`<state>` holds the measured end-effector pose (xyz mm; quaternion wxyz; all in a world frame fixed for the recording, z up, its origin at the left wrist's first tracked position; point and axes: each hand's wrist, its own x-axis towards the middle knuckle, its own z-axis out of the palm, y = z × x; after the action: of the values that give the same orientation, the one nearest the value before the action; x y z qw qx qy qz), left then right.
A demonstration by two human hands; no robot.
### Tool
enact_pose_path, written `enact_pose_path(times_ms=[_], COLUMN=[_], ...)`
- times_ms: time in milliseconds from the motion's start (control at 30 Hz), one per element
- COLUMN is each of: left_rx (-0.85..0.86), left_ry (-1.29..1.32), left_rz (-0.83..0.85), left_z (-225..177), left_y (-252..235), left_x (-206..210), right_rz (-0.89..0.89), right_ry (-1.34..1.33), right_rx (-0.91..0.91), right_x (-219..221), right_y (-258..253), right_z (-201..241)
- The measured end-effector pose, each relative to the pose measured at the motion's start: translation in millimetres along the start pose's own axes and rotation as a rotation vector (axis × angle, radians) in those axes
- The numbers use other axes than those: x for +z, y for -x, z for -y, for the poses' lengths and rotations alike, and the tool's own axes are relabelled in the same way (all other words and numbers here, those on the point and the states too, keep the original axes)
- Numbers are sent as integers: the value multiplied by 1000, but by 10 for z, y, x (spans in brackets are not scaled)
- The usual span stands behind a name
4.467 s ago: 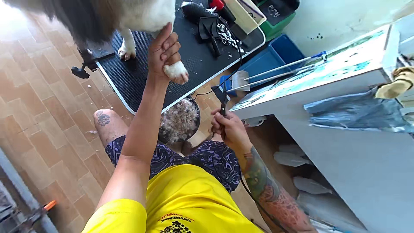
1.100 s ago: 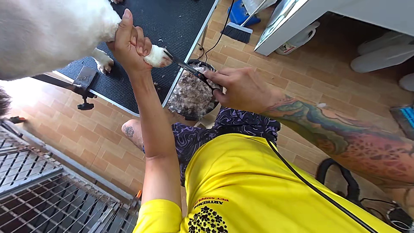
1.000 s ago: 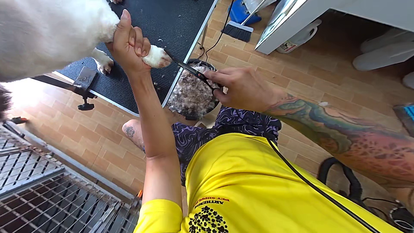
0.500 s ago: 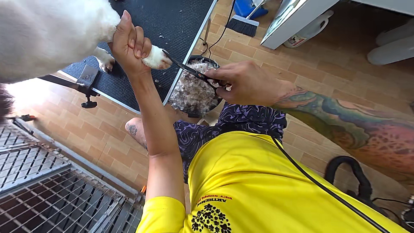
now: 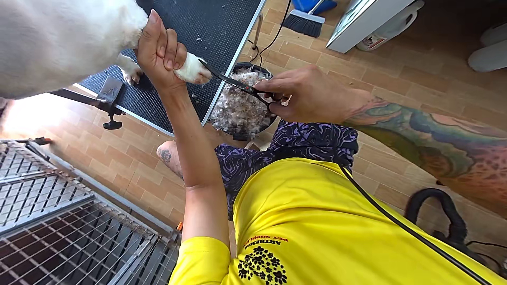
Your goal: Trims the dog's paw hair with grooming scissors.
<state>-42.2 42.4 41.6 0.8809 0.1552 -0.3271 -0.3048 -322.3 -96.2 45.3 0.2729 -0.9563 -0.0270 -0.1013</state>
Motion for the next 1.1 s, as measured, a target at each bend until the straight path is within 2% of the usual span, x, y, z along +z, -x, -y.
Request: enact_pose_path(times_ms=[333,667,867,1100], left_rx=[-10,-6,-13,-24], left_ry=[23,69,82,80], left_rz=[50,61,61,93], left_z=[-9,-4,-6,-2], left_y=[2,7,4,-7], left_x=[-34,-43,-30,-58], right_rz=[-10,108,98,150], right_ry=[-156,-526,-761,-861], right_rx=[39,283,282,296], right_x=[-9,-93,-101,-104], right_y=[-10,-26,-20,-5], right_z=[5,77,116,103])
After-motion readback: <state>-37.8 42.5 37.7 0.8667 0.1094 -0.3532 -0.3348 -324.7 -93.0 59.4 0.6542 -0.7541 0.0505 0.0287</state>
